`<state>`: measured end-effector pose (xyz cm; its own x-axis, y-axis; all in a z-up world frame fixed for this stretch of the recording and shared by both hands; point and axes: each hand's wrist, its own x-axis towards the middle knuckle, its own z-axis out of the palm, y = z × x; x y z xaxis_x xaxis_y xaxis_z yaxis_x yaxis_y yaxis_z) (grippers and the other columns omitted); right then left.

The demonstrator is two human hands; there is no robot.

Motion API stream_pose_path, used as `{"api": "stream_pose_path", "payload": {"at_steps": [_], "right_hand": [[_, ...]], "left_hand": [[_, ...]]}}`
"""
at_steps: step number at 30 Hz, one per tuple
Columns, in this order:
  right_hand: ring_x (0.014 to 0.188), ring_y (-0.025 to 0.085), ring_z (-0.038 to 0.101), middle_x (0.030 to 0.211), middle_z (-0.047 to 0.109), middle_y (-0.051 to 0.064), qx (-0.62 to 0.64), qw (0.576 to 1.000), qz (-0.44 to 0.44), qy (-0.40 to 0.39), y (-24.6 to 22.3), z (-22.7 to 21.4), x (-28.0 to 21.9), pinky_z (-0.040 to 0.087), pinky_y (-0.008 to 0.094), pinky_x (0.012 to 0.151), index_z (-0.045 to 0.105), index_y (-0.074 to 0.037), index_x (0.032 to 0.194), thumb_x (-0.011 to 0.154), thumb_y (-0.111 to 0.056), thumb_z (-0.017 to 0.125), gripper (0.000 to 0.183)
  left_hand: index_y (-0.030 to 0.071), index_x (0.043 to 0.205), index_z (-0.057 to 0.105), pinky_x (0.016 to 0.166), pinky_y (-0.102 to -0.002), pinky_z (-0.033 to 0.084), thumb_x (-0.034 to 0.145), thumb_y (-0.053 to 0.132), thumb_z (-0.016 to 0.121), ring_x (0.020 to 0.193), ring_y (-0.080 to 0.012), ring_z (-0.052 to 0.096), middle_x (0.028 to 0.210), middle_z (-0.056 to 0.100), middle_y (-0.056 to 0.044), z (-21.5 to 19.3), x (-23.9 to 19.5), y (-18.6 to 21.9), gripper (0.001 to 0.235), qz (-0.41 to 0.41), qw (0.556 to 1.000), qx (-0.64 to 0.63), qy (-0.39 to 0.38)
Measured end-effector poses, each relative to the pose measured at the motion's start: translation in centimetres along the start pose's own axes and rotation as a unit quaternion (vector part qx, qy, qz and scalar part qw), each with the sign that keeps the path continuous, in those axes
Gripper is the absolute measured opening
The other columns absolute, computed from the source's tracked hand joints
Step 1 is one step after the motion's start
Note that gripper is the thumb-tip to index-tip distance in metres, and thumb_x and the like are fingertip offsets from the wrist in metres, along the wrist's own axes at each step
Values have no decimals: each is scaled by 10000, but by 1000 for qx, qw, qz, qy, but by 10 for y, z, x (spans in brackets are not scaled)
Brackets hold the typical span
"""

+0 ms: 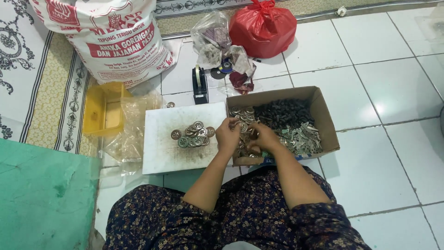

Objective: A person sitting on the floor manually sorts and packages small metal components by picking them from a box and placing them into plastic bags or onto a board.

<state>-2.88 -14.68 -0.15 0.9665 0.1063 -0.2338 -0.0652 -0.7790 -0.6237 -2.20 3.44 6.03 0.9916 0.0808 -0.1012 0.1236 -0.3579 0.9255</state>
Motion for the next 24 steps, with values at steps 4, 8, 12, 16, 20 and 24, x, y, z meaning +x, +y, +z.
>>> {"api": "stream_pose_path", "payload": {"at_steps": [4, 8, 12, 16, 20, 24], "right_hand": [[1502, 325, 354, 1600, 402, 122, -182, 981, -2, -72, -7, 23, 12, 483, 601, 1087, 436, -321, 1518, 725, -222, 894, 921], [1354, 293, 557, 1418, 600, 124, -181, 979, 12, -94, -18, 21, 7, 510, 476, 1089, 525, -203, 1462, 760, -189, 832, 767], [1337, 341, 571, 1404, 584, 157, -128, 988, 36, -78, -3, 32, 17, 493, 479, 1102, 484, -236, 1478, 694, -212, 917, 896], [1178, 281, 688, 1156, 744, 88, -77, 991, 77, -80, 12, 34, 18, 558, 420, 1007, 731, -166, 1168, 719, -157, 879, 473], [1114, 388, 700, 1106, 769, 212, 87, 991, 93, -44, -26, -13, -15, 563, 491, 939, 788, -27, 1064, 768, -115, 851, 315], [865, 218, 609, 968, 656, 122, 416, 900, 126, 30, -68, -44, -37, 560, 312, 707, 720, 46, 1087, 826, -51, 806, 292]], "left_hand": [[72, 1108, 717, 709, -403, 622, 917, 120, 740, 878, -299, 758, 957, 750, -175, 4, 5, -19, 199, -20, 999, -38, -2], [44, 1184, 672, 701, -406, 629, 929, 99, 714, 896, -319, 752, 1021, 722, -230, -10, -3, -19, 265, -36, 994, -99, -18], [15, 1253, 630, 713, -394, 644, 920, 80, 696, 890, -298, 747, 1050, 691, -249, -24, -8, -18, 345, -50, 987, -150, -38], [24, 1263, 633, 724, -346, 639, 920, 82, 706, 906, -266, 751, 1057, 698, -224, -39, -20, -16, 356, -60, 987, -145, -36], [-1, 1286, 606, 770, -344, 649, 936, 60, 677, 948, -291, 750, 1098, 677, -254, -59, -30, -7, 362, -84, 978, -184, -51], [-25, 1291, 601, 785, -321, 646, 911, 39, 699, 944, -263, 735, 1080, 669, -242, -80, -36, -6, 398, -96, 972, -201, -72]]}}
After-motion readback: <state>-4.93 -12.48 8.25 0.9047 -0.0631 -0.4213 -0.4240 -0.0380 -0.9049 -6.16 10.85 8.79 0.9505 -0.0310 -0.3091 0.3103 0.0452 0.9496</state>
